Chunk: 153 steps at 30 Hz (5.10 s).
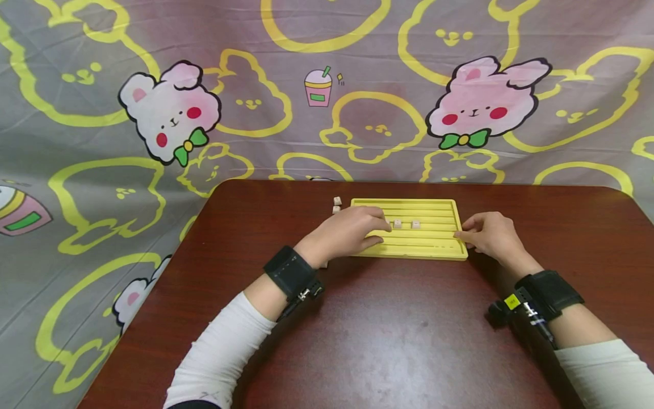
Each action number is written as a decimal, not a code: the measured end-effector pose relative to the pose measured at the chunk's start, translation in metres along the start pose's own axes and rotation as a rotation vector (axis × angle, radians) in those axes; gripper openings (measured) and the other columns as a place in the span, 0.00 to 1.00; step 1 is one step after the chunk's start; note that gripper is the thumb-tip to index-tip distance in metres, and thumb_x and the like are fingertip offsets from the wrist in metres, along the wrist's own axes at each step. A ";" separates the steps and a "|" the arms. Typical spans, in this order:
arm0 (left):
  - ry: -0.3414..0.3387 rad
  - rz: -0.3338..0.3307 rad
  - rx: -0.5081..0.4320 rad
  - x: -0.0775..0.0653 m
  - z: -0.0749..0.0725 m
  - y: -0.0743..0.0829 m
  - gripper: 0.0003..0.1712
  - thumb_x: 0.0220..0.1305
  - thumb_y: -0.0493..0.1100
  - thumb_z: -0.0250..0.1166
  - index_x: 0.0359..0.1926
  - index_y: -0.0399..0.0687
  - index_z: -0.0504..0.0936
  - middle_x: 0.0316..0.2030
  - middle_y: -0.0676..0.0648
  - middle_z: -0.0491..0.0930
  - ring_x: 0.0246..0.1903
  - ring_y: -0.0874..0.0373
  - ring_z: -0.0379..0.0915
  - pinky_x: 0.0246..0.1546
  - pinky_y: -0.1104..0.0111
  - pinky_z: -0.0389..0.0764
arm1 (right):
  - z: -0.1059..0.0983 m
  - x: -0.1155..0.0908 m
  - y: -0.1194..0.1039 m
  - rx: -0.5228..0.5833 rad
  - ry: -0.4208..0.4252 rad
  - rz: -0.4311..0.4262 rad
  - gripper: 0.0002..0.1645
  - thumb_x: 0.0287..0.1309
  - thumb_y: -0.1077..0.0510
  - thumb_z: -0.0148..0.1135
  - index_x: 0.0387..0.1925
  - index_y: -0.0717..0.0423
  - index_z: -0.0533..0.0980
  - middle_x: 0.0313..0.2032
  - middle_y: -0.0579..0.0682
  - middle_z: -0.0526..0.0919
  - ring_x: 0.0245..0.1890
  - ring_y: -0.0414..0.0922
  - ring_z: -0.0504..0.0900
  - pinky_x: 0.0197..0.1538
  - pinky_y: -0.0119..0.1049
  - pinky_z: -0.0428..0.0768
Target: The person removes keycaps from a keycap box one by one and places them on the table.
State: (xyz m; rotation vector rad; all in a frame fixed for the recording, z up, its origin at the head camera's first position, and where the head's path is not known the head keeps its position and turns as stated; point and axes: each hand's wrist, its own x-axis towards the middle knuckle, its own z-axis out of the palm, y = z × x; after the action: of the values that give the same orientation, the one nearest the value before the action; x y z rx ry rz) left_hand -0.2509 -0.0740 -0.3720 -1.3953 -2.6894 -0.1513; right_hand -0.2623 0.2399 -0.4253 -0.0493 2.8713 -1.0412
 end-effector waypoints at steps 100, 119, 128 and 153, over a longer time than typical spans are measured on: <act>0.008 -0.112 -0.070 0.096 0.052 0.001 0.08 0.67 0.37 0.62 0.39 0.48 0.88 0.39 0.51 0.83 0.43 0.60 0.77 0.48 0.71 0.78 | -0.004 0.002 0.000 -0.010 -0.008 -0.021 0.22 0.58 0.52 0.70 0.44 0.67 0.80 0.33 0.59 0.86 0.25 0.42 0.82 0.28 0.32 0.82; 0.048 -0.079 -0.117 0.096 0.053 -0.001 0.13 0.67 0.35 0.62 0.23 0.45 0.81 0.25 0.53 0.69 0.31 0.62 0.64 0.35 0.74 0.67 | -0.004 0.003 0.001 -0.012 -0.012 -0.011 0.23 0.57 0.51 0.70 0.44 0.67 0.80 0.34 0.59 0.86 0.24 0.41 0.82 0.28 0.32 0.82; 0.040 -0.085 -0.126 0.096 0.051 0.000 0.14 0.68 0.36 0.62 0.23 0.44 0.80 0.24 0.53 0.66 0.30 0.62 0.60 0.33 0.74 0.63 | -0.004 0.002 0.001 -0.011 -0.016 -0.005 0.23 0.58 0.51 0.70 0.45 0.67 0.80 0.35 0.59 0.86 0.25 0.42 0.82 0.28 0.32 0.82; 0.024 -0.092 -0.086 0.093 0.034 0.010 0.10 0.67 0.40 0.64 0.46 0.49 0.88 0.42 0.51 0.84 0.46 0.61 0.80 0.49 0.74 0.80 | -0.005 0.002 -0.001 -0.012 -0.020 -0.014 0.23 0.58 0.52 0.70 0.45 0.67 0.80 0.34 0.59 0.86 0.25 0.42 0.82 0.28 0.32 0.81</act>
State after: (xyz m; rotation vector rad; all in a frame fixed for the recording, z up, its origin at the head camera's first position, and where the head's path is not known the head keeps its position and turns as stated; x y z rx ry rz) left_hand -0.2978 0.0111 -0.3925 -1.2822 -2.7588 -0.2925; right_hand -0.2645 0.2421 -0.4206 -0.0801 2.8629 -1.0205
